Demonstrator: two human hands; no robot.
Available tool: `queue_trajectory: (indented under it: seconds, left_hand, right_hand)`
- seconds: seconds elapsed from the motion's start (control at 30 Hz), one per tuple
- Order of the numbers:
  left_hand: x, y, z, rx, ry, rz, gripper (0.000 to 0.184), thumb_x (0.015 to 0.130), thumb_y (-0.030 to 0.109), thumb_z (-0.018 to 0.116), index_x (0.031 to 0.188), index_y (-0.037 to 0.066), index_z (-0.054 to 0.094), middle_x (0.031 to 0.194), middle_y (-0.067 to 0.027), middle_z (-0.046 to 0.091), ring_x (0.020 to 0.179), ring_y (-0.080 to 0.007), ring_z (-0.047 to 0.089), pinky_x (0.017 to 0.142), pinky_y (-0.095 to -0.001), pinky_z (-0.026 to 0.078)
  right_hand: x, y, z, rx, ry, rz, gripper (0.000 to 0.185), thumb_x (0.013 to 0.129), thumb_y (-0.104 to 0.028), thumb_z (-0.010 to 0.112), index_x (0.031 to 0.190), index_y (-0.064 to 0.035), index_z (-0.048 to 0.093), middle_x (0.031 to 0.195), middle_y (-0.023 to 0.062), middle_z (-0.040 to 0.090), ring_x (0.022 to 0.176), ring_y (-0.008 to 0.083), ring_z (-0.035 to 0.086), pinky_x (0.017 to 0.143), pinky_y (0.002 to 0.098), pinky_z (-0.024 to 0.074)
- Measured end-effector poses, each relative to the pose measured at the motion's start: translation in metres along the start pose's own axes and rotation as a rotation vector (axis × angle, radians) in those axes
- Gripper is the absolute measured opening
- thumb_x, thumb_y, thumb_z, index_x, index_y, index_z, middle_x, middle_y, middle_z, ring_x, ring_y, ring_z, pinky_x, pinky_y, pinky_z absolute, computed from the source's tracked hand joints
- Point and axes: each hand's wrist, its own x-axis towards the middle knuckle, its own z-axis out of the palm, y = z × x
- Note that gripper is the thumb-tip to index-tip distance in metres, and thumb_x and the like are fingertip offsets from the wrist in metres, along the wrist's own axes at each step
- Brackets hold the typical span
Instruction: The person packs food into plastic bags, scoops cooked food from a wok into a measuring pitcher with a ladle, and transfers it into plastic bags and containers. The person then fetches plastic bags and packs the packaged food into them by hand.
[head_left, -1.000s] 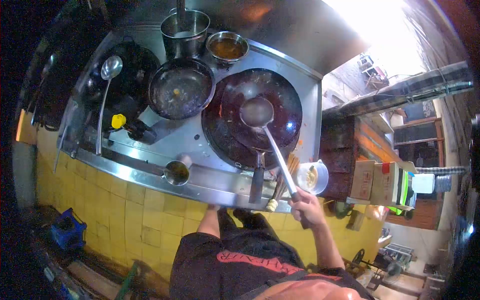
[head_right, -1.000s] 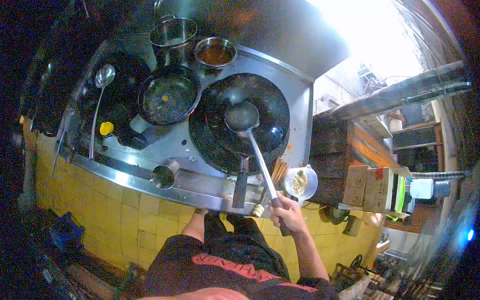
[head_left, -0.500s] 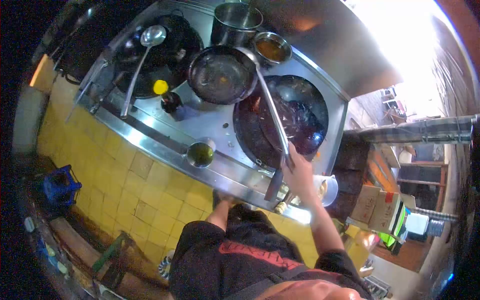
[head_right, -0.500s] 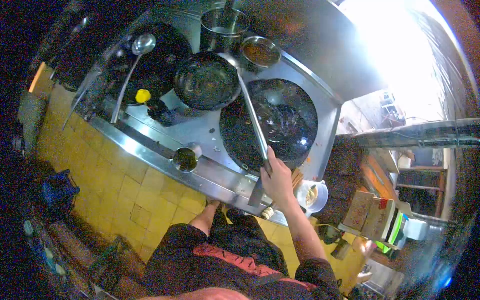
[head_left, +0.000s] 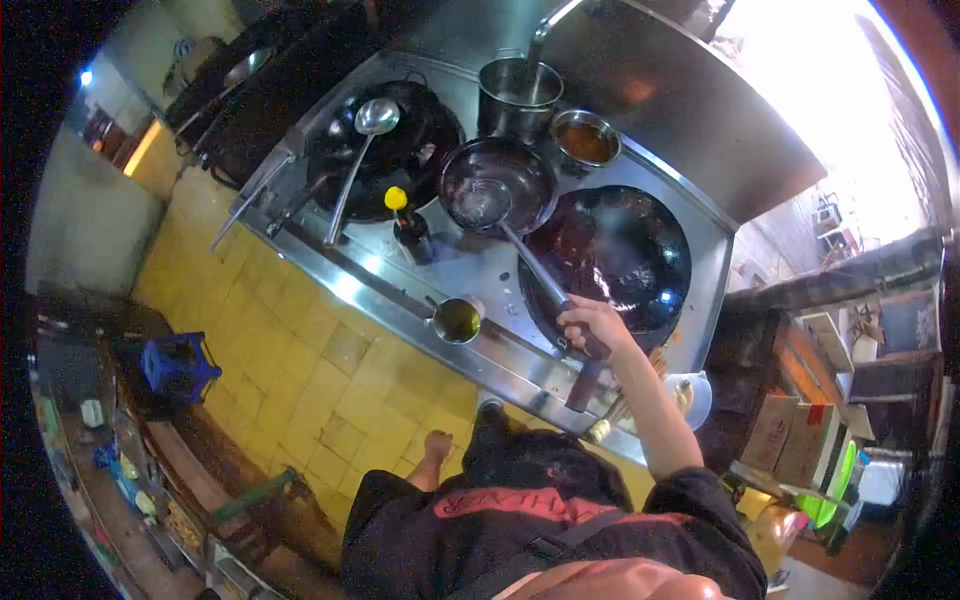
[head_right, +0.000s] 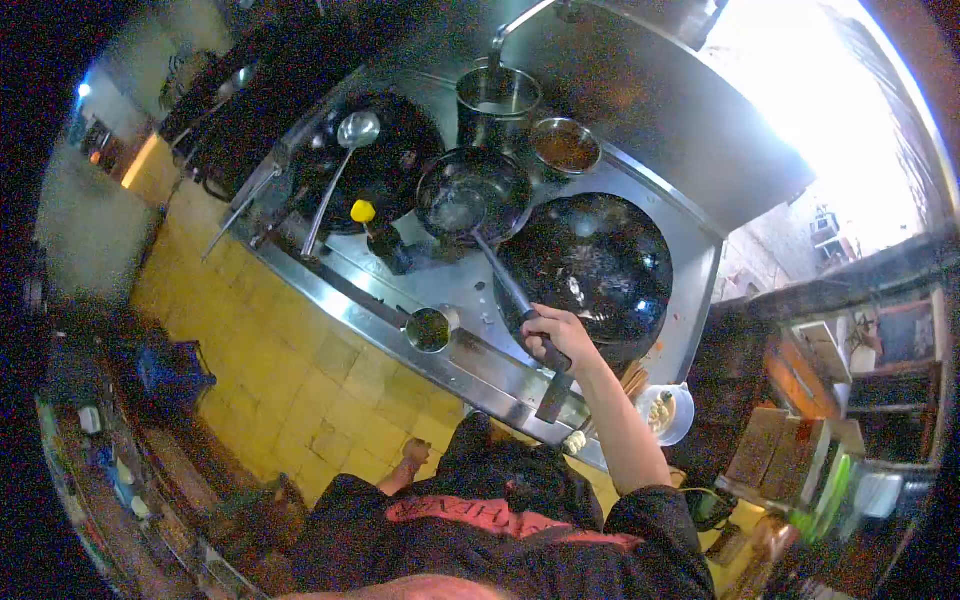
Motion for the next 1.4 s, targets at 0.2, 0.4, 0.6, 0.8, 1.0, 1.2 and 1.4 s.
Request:
queue_trajectory:
  seconds: [0.2, 0.4, 0.6, 0.8, 1.0, 1.2, 1.4]
  left_hand:
    - [-0.020, 0.043, -0.040, 0.056, 0.270, -0.286, 0.020, 0.077, 0.018, 0.053, 0.087, 0.005, 0.064, 0.081, -0.0157, 0.064, 0.081, -0.0230, 0.061, 0.072, -0.0413, 0.047]
    - [0.011, 0.047, -0.040, 0.249, 0.369, 0.768, 0.019, 0.077, 0.017, 0.053, 0.075, 0.001, 0.063, 0.059, -0.0119, 0.058, 0.059, -0.0235, 0.059, 0.063, -0.0372, 0.047]
    - [0.038, 0.087, -0.039, 0.025, -0.121, 0.309, 0.021, 0.077, 0.020, 0.055, 0.077, 0.001, 0.064, 0.063, -0.0115, 0.060, 0.062, -0.0225, 0.059, 0.064, -0.0357, 0.047]
    - [0.035, 0.098, -0.055, 0.113, -0.194, 0.354, 0.023, 0.077, 0.022, 0.058, 0.080, 0.001, 0.065, 0.068, -0.0112, 0.062, 0.066, -0.0214, 0.060, 0.065, -0.0341, 0.047]
    - [-0.010, 0.079, -0.042, 0.088, -0.204, 0.253, 0.026, 0.077, 0.025, 0.060, 0.083, 0.000, 0.066, 0.073, -0.0108, 0.064, 0.070, -0.0204, 0.060, 0.066, -0.0326, 0.047]
    - [-0.061, 0.087, -0.011, -0.230, -0.128, 0.273, 0.032, 0.077, 0.030, 0.063, 0.088, 0.000, 0.067, 0.081, -0.0098, 0.066, 0.075, -0.0195, 0.061, 0.070, -0.0312, 0.047]
    - [-0.133, 0.203, -0.035, -0.117, -0.190, 0.295, 0.040, 0.079, 0.031, 0.065, 0.102, -0.002, 0.063, 0.094, -0.0126, 0.066, 0.087, -0.0184, 0.061, 0.079, -0.0292, 0.046]
  right_hand:
    - [-0.072, 0.026, -0.048, 0.188, -0.093, -0.043, 0.055, 0.082, 0.000, 0.053, 0.134, 0.0006, 0.033, 0.078, 0.0060, 0.053, 0.054, 0.0088, 0.046, 0.043, 0.0217, 0.0371]
    - [-0.147, 0.071, -0.073, 0.453, -0.045, -0.157, 0.047, 0.081, 0.001, 0.053, 0.127, -0.0011, 0.040, 0.083, 0.0072, 0.053, 0.054, 0.0095, 0.047, 0.042, 0.0218, 0.0376]
    - [-0.153, 0.121, -0.092, 0.152, 0.269, -0.206, 0.042, 0.079, -0.002, 0.062, 0.120, 0.0010, 0.049, 0.072, 0.0017, 0.054, 0.053, 0.0098, 0.053, 0.044, 0.0227, 0.0404]
    - [-0.147, 0.146, -0.093, 0.270, 0.388, -0.295, 0.029, 0.085, -0.007, 0.057, 0.113, -0.0023, 0.051, 0.071, 0.0024, 0.055, 0.053, 0.0104, 0.052, 0.045, 0.0236, 0.0425]
    - [-0.162, 0.161, -0.115, 0.172, 0.228, -0.413, 0.025, 0.091, -0.020, 0.052, 0.107, -0.0011, 0.051, 0.085, 0.0040, 0.056, 0.061, 0.0116, 0.058, 0.053, 0.0264, 0.0495]
    - [-0.164, 0.221, -0.190, -0.392, 1.291, -0.531, 0.039, 0.080, -0.022, 0.062, 0.109, 0.0013, 0.052, 0.099, 0.0154, 0.055, 0.093, 0.0274, 0.056, 0.085, 0.0381, 0.0434]
    - [-0.104, 0.291, -0.284, -0.327, 1.073, -0.420, 0.035, 0.084, -0.023, 0.060, 0.110, -0.0019, 0.049, 0.084, 0.0101, 0.058, 0.071, 0.0177, 0.059, 0.058, 0.0306, 0.0489]
